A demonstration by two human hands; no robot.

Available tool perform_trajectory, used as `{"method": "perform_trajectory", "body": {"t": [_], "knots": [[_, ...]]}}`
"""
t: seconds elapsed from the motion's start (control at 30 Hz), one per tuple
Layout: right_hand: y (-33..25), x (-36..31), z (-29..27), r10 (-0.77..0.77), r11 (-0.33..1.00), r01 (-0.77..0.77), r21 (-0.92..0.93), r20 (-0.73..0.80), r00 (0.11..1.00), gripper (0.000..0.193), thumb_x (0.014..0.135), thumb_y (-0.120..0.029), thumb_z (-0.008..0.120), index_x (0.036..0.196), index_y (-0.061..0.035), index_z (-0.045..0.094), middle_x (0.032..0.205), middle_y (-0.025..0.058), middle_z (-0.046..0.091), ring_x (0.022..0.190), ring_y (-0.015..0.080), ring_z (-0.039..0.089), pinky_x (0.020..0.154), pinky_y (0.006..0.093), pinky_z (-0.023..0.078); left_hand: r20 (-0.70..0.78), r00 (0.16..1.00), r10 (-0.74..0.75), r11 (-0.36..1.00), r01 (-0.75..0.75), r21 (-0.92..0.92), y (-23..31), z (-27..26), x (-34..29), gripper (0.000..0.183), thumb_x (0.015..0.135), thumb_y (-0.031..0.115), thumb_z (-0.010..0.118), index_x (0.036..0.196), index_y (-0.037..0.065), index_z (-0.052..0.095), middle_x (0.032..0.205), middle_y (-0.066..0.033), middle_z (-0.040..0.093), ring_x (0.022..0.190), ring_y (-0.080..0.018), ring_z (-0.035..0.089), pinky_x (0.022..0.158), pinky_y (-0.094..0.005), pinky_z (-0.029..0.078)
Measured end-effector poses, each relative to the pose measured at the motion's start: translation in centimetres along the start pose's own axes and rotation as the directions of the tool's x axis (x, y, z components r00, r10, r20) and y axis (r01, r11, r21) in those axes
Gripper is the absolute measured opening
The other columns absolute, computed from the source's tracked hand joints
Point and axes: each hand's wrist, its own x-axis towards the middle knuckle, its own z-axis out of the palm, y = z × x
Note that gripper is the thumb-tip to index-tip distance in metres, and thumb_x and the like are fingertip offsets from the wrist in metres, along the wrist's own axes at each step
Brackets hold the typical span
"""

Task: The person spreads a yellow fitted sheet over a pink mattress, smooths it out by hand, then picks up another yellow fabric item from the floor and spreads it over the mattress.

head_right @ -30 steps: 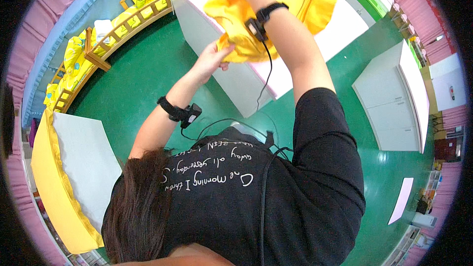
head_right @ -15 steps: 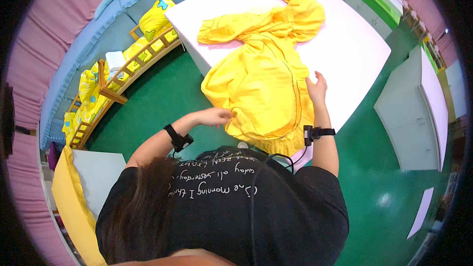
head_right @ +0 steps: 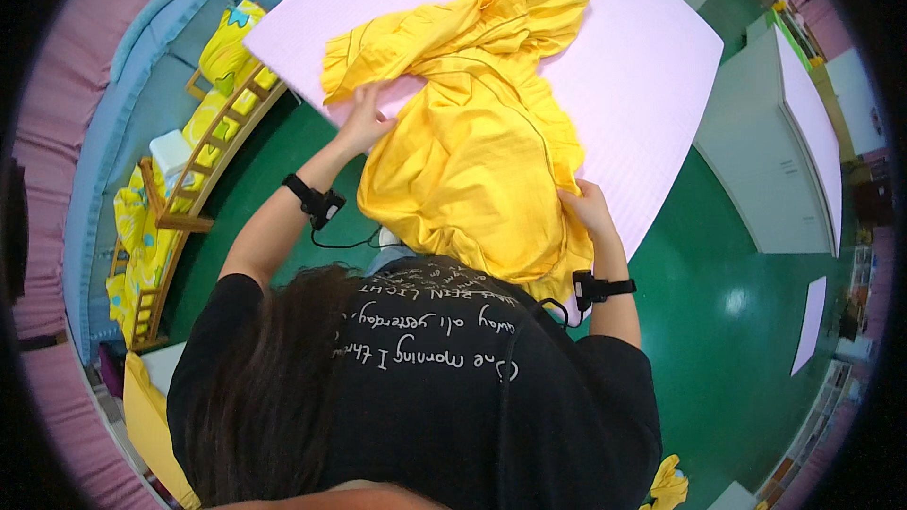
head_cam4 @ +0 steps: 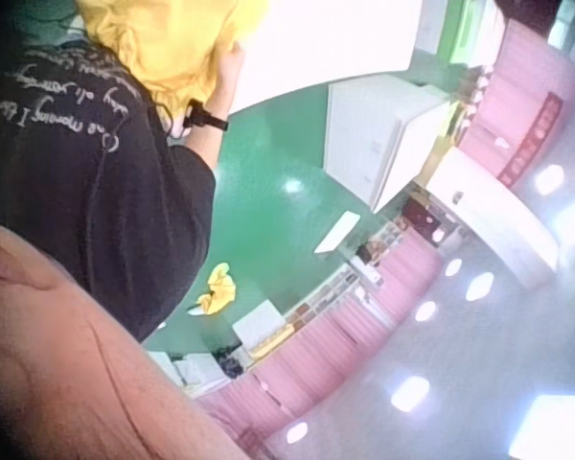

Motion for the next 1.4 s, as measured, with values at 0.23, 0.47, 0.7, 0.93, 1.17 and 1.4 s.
{"method": "perform_trajectory", "body": {"t": [0.23, 0.47, 0.7, 0.93, 1.17, 1.4], "knots": [[0.1, -2.3, 1.2, 0.072, 0.894, 0.134, 0.427, -0.433, 0.899, 0.03, 0.089, -0.012, 0.043, 0.116, 0.0003, 0.047, 0.103, 0.0057, 0.056, 0.091, 0.0129, 0.053, 0.078, 0.0252, 0.042, 0.04, 0.994, -0.105, 0.934, 0.085, 0.347, -3.8, -4.2, 11.6, 0.099, 0.063, 0.02, 0.068, 0.137, 0.006, 0.005, 0.131, -0.0254, 0.025, 0.102, -0.0372, 0.051, 0.082, -0.0392, 0.045], [-3.3, -4.4, 4.5, 0.209, 0.868, 0.219, 0.446, -0.726, 0.655, 0.029, 0.09, -0.013, 0.042, 0.116, -0.0001, 0.047, 0.109, 0.0092, 0.055, 0.097, 0.0184, 0.054, 0.083, 0.0287, 0.042, 0.597, 0.772, -0.218, 0.966, 0.084, 0.244, -7.9, -9.2, 28.3, 0.017, 0.075, 0.002, 0.045, 0.076, -0.005, 0.061, 0.058, -0.0169, 0.06, 0.046, -0.024, 0.06, 0.041, -0.0355, 0.051], [-14.1, -4.4, 10.6, 0.04, 0.707, 0.507, 0.493, -0.744, 0.667, 0.033, 0.091, -0.011, 0.041, 0.121, 0.0021, 0.041, 0.115, 0.0116, 0.051, 0.104, 0.0203, 0.052, 0.087, 0.0301, 0.042, -0.433, 0.845, 0.313, 0.806, -0.478, -0.35, -11.1, -25.9, 44.2, 0.043, 0.082, 0.015, 0.056, 0.122, 0.005, 0.045, 0.108, -0.0131, 0.056, 0.095, -0.022, 0.056, 0.081, -0.0284, 0.046], [-20.7, 0.6, 19.8, -0.078, 0.744, 0.379, 0.55, -0.491, 0.867, 0.037, 0.088, -0.009, 0.045, 0.124, -0.0009, 0.04, 0.116, 0.0078, 0.051, 0.103, 0.0152, 0.05, 0.088, 0.0265, 0.04, 0.362, 0.89, 0.278, 0.945, -0.187, -0.267, -11.5, -19.7, 31.9, 0.033, 0.085, 0.024, 0.052, 0.115, 0.009, 0.051, 0.109, -0.0053, 0.056, 0.093, -0.0149, 0.054, 0.077, -0.027, 0.043], [-24.3, 5.0, 28.3, -0.366, 0.919, 0.391, -0.051, 0.262, 0.893, 0.034, 0.087, -0.016, 0.046, 0.117, 0.0009, 0.04, 0.106, 0.0162, 0.052, 0.098, 0.0227, 0.049, 0.085, 0.0305, 0.039, 0.894, 0.31, 0.324, 0.914, 0.141, -0.38, -0.6, -14.1, 13.3, 0.06, 0.089, 0.05, 0.035, 0.119, -0.001, 0.044, 0.114, -0.0109, 0.053, 0.094, -0.0188, 0.056, 0.087, -0.0307, 0.041], [-25.4, 3.0, 27.4, -0.14, 0.951, 0.239, -0.197, 0.415, 0.899, 0.044, 0.085, -0.033, 0.053, 0.114, -0.0018, 0.044, 0.099, 0.016, 0.055, 0.088, 0.0225, 0.053, 0.078, 0.0304, 0.042, 0.66, 0.729, 0.182, 0.778, 0.304, -0.55, -8.0, -13.9, 9.8, 0.03, 0.088, 0.016, 0.048, 0.114, 0.0, 0.048, 0.104, -0.0057, 0.057, 0.094, -0.0141, 0.054, 0.082, -0.0279, 0.044]]}}
